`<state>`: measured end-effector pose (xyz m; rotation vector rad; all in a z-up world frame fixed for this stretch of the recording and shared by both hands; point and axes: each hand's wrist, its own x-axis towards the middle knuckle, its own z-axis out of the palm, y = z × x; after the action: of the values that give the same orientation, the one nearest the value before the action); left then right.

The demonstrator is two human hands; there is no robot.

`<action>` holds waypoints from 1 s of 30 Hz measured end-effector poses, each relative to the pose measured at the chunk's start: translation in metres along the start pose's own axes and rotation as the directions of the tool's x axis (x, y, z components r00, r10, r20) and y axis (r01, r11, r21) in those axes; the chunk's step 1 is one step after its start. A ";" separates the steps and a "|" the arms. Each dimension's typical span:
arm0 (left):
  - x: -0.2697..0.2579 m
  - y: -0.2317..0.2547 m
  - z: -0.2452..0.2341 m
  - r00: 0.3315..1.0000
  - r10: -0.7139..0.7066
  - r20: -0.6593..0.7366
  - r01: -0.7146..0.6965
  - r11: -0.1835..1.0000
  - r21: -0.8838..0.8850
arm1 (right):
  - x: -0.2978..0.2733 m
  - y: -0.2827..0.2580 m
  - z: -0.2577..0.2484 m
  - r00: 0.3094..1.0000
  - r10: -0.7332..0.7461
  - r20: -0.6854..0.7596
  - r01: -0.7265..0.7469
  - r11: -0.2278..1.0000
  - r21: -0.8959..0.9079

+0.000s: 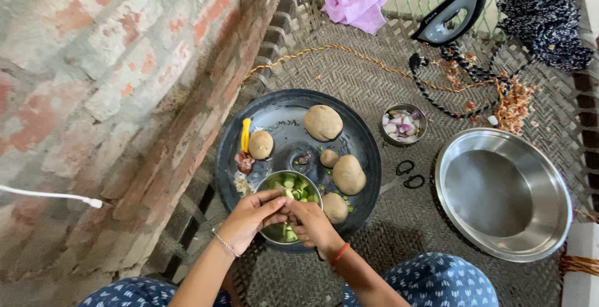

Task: The person peels several potatoes using a peeler and a knife, removing the skin and placing the peeled potatoes into a metal bowl. The person also handles a small bowl of chopped green vegetables and a bowl of chopped onions.

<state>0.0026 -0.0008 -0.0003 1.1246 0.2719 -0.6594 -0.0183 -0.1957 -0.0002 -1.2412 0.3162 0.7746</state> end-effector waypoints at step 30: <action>0.051 -0.067 -0.078 0.840 0.487 -0.240 -0.034 0.488 0.872 | -0.056 -0.004 -0.047 0.575 -0.770 -0.277 0.392 0.556 -0.733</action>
<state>0.0106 0.0332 -0.1099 2.2636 0.1527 -0.1705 -0.0464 -0.2598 0.0219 -2.0582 0.0729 -0.2131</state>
